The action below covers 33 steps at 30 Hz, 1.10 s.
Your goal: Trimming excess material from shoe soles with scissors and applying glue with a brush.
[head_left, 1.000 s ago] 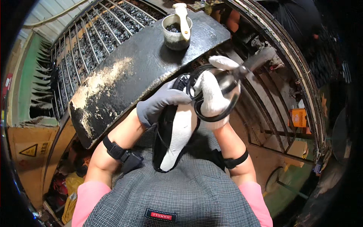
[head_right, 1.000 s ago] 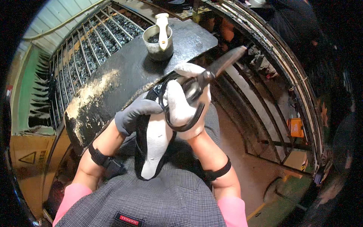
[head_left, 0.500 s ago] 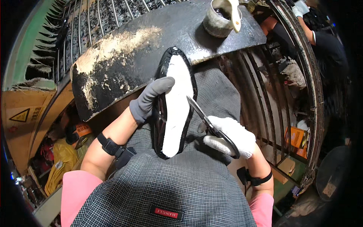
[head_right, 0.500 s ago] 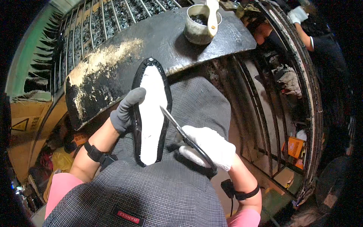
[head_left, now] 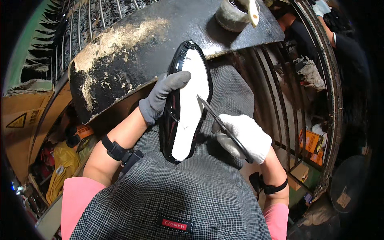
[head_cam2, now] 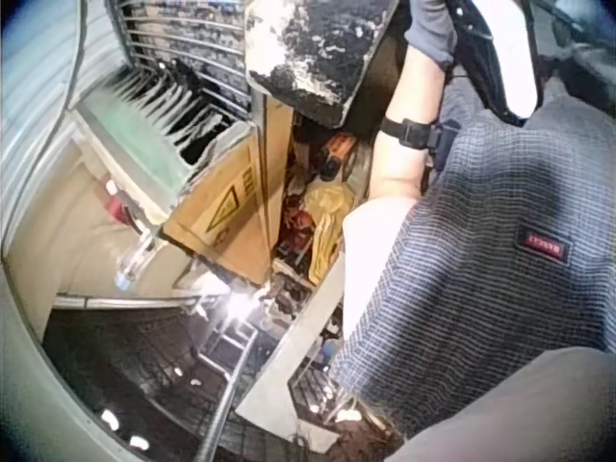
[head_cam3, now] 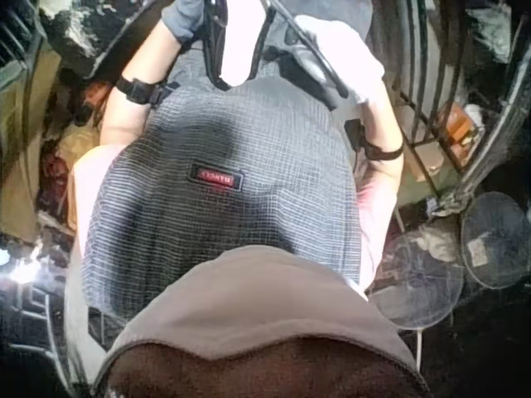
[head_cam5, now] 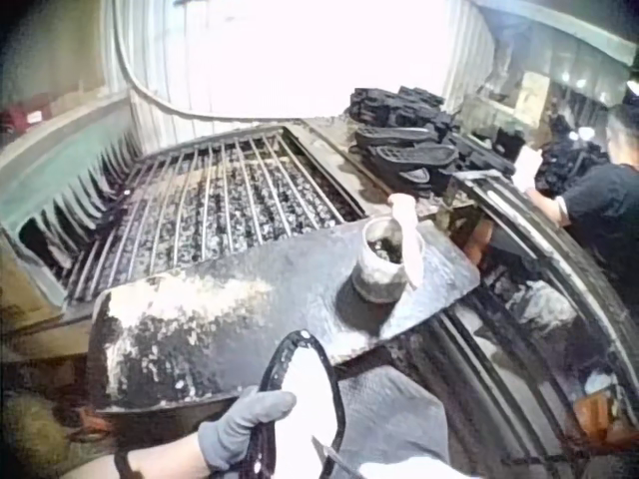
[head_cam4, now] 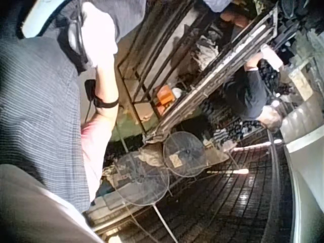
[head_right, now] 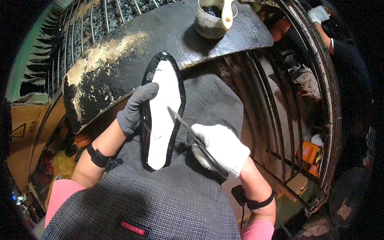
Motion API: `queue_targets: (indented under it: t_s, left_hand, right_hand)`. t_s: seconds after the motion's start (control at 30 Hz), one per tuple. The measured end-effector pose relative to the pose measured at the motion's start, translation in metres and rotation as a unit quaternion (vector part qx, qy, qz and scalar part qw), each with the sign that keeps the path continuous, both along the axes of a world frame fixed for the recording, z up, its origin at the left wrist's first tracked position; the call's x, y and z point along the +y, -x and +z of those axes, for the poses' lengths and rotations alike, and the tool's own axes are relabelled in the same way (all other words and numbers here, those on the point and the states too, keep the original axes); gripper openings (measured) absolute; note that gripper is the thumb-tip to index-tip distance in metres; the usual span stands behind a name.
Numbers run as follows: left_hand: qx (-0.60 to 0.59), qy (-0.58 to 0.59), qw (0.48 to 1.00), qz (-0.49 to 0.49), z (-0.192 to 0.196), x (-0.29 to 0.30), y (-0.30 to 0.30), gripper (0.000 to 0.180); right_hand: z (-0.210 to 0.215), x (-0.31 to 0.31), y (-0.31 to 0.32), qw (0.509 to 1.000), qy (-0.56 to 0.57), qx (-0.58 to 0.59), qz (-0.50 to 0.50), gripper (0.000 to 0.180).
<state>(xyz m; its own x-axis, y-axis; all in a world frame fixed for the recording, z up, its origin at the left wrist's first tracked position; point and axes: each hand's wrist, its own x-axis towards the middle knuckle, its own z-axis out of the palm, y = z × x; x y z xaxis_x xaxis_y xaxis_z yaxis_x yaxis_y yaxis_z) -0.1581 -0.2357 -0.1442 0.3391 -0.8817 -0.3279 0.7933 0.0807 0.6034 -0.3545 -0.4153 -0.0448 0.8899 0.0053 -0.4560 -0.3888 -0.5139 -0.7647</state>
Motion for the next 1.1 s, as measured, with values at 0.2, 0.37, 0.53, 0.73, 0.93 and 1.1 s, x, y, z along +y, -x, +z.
queue_targets:
  t_s: [0.2, 0.37, 0.53, 0.73, 0.93, 1.1]
  left_hand:
    - [-0.050, -0.026, 0.998, 0.038, -0.014, -0.008, 0.003, 0.050]
    - [0.017, -0.005, 1.000, 0.023, -0.011, -0.007, 0.003, 0.051]
    - [-0.002, -0.001, 1.000, -0.011, 0.000, -0.009, 0.002, 0.052]
    - [0.057, 0.048, 0.997, -0.005, -0.020, -0.005, -0.005, 0.051]
    - [0.068, 0.067, 0.995, 0.004, -0.011, -0.014, 0.007, 0.054]
    - [0.063, 0.031, 0.998, -0.003, -0.019, -0.011, -0.003, 0.054]
  right_hand:
    - [-0.064, 0.029, -0.018, 0.925, 0.228, -0.271, -0.139, 0.014]
    - [-0.050, 0.029, -0.001, 0.929, -0.237, -0.023, -0.285, 0.008]
    - [-0.024, 0.006, 0.015, 0.965, -0.223, -0.044, -0.130, 0.014]
    - [-0.020, 0.003, -0.009, 0.978, 0.123, -0.169, 0.015, 0.016]
    - [-0.092, 0.027, -0.017, 0.797, -0.490, -0.013, -0.353, 0.006]
    - [-0.049, 0.033, 0.030, 0.984, -0.076, -0.066, -0.146, 0.008]
